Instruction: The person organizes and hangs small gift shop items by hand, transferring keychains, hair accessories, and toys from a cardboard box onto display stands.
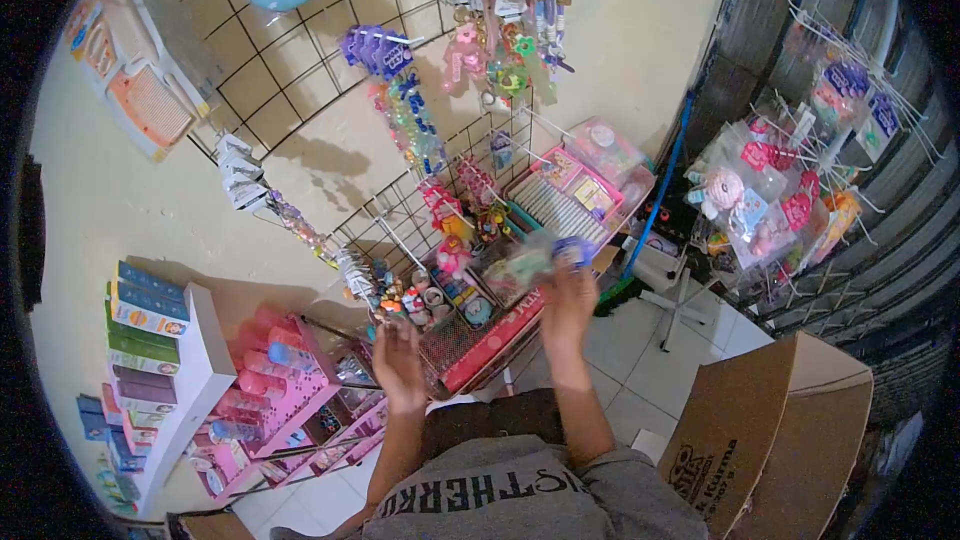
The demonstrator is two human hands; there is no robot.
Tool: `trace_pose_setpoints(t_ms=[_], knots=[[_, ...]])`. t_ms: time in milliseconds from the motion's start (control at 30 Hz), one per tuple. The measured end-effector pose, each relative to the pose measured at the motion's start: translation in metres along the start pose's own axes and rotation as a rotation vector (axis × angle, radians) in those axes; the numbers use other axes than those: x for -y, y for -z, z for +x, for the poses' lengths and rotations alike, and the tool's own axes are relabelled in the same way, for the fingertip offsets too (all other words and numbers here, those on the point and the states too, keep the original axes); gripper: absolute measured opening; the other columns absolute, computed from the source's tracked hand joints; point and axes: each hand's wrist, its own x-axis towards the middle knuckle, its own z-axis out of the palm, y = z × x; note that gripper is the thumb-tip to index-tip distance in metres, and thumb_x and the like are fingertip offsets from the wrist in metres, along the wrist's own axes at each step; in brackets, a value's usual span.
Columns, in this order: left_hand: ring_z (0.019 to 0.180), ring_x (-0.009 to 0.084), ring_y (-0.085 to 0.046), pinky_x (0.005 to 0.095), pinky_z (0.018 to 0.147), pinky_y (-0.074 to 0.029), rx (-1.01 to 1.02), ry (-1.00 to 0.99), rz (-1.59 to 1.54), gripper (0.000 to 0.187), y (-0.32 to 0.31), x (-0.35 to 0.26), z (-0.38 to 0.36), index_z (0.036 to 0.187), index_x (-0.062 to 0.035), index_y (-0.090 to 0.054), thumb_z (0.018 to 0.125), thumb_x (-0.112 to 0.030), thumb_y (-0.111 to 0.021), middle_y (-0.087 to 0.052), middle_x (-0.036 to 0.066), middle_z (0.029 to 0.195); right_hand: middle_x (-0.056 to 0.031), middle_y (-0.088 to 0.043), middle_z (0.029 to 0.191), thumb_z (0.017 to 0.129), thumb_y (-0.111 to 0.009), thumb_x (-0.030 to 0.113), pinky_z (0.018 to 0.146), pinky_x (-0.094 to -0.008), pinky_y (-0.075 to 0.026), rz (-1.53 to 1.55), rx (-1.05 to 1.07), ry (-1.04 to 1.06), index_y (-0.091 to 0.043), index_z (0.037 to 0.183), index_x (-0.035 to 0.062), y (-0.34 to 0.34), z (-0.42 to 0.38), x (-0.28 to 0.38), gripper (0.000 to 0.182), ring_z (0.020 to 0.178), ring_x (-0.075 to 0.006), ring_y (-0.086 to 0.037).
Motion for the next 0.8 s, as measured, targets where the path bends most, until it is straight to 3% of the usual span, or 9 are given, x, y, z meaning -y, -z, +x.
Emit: trace_pose_setpoints(t_ms=[67,167,333,533,600,667,733,767,800], knots=[[0.088,0.0187,-0.045,0.0295,0.079,-0.035,-0.016,-0.01,0.015,0.018,0.0,-0.003,0.004,0.093,-0.0057,-0.042,0.077,-0.014,-0.046,-0.046,0.004,0.089,-0.0009,-0.052,0.082,0.076,-0.05,0.008,0.059,-0.0227,-0.042,0.01,-0.113,0.074,-0.05,0.089,0.004,0.004,0.005,0.017,0.013,0.071,-0.0096,-0.05],[0.077,0.0141,-0.045,0.0254,0.069,-0.037,-0.079,-0.053,0.071,0.018,0.009,-0.005,0.015,0.093,-0.0063,-0.042,0.076,-0.01,-0.046,-0.047,0.003,0.087,-0.0007,-0.052,0.083,0.076,-0.049,0.006,0.055,-0.0205,-0.042,-0.112,-0.074,0.103,-0.05,0.089,0.0039,0.007,0.0,0.021,0.012,0.069,-0.0075,-0.049],[0.078,0.0138,-0.045,0.025,0.072,-0.033,0.005,-0.025,0.141,0.018,0.013,0.002,0.022,0.091,-0.0073,-0.045,0.075,-0.015,-0.046,-0.049,0.002,0.088,-0.0002,-0.053,0.082,0.074,-0.052,0.004,0.057,-0.0203,-0.042,-0.051,-0.126,0.156,-0.051,0.091,0.0024,0.022,0.01,0.031,0.017,0.07,-0.0051,-0.049],[0.074,0.0131,-0.045,0.0254,0.065,-0.036,0.032,0.02,0.186,0.02,0.015,0.006,0.021,0.094,-0.0055,-0.043,0.075,-0.008,-0.046,-0.048,0.003,0.085,0.0008,-0.051,0.071,0.07,-0.057,0.004,0.056,-0.019,-0.039,-0.515,-0.047,0.127,-0.05,0.089,0.0,0.055,0.06,0.011,0.02,0.064,-0.0069,-0.047],[0.074,0.0133,-0.044,0.0256,0.066,-0.036,-0.073,-0.15,0.336,0.02,0.004,0.014,0.013,0.093,-0.0053,-0.042,0.074,-0.006,-0.046,-0.046,0.003,0.084,-0.0003,-0.052,0.07,0.07,-0.058,0.008,0.057,-0.0187,-0.038,-0.536,-0.067,0.007,-0.047,0.093,0.0,0.063,0.085,0.007,0.027,0.066,-0.0075,-0.048],[0.075,0.0133,-0.044,0.0252,0.068,-0.036,0.093,-0.297,0.495,0.018,-0.001,0.025,0.018,0.091,-0.0041,-0.041,0.074,-0.004,-0.046,-0.045,0.004,0.084,-0.0021,-0.052,0.073,0.07,-0.059,0.013,0.058,-0.0198,-0.038,-0.624,-0.015,-0.056,-0.046,0.097,-0.0001,0.084,0.115,-0.008,0.032,0.071,-0.0089,-0.049],[0.074,0.0097,-0.044,0.0226,0.068,-0.035,0.425,-0.423,0.885,0.013,-0.026,0.03,0.017,0.085,-0.0049,-0.042,0.074,-0.003,-0.048,-0.046,0.003,0.081,-0.0039,-0.053,0.075,0.071,-0.059,0.018,0.06,-0.0209,-0.038,-0.712,0.035,-0.129,-0.044,0.1,-0.0002,0.096,0.141,-0.021,0.038,0.075,-0.0104,-0.049],[0.076,0.0131,-0.045,0.0249,0.071,-0.036,0.606,-0.417,1.016,0.015,-0.027,0.036,0.031,0.089,-0.0021,-0.042,0.074,-0.001,-0.046,-0.046,0.006,0.084,-0.0012,-0.049,0.072,0.071,-0.059,0.021,0.057,-0.0202,-0.036,-0.708,0.06,-0.163,-0.047,0.095,0.0021,0.096,0.15,-0.029,0.033,0.069,-0.0082,-0.045],[0.076,0.0131,-0.045,0.0249,0.071,-0.036,0.62,-0.41,1.025,0.015,-0.047,0.04,0.035,0.089,-0.0021,-0.042,0.074,-0.001,-0.046,-0.046,0.006,0.084,0.0014,-0.046,0.07,0.07,-0.059,0.023,0.054,-0.0194,-0.034,-0.706,0.089,-0.196,-0.049,0.09,0.0043,0.095,0.158,-0.035,0.029,0.063,-0.006,-0.041]])
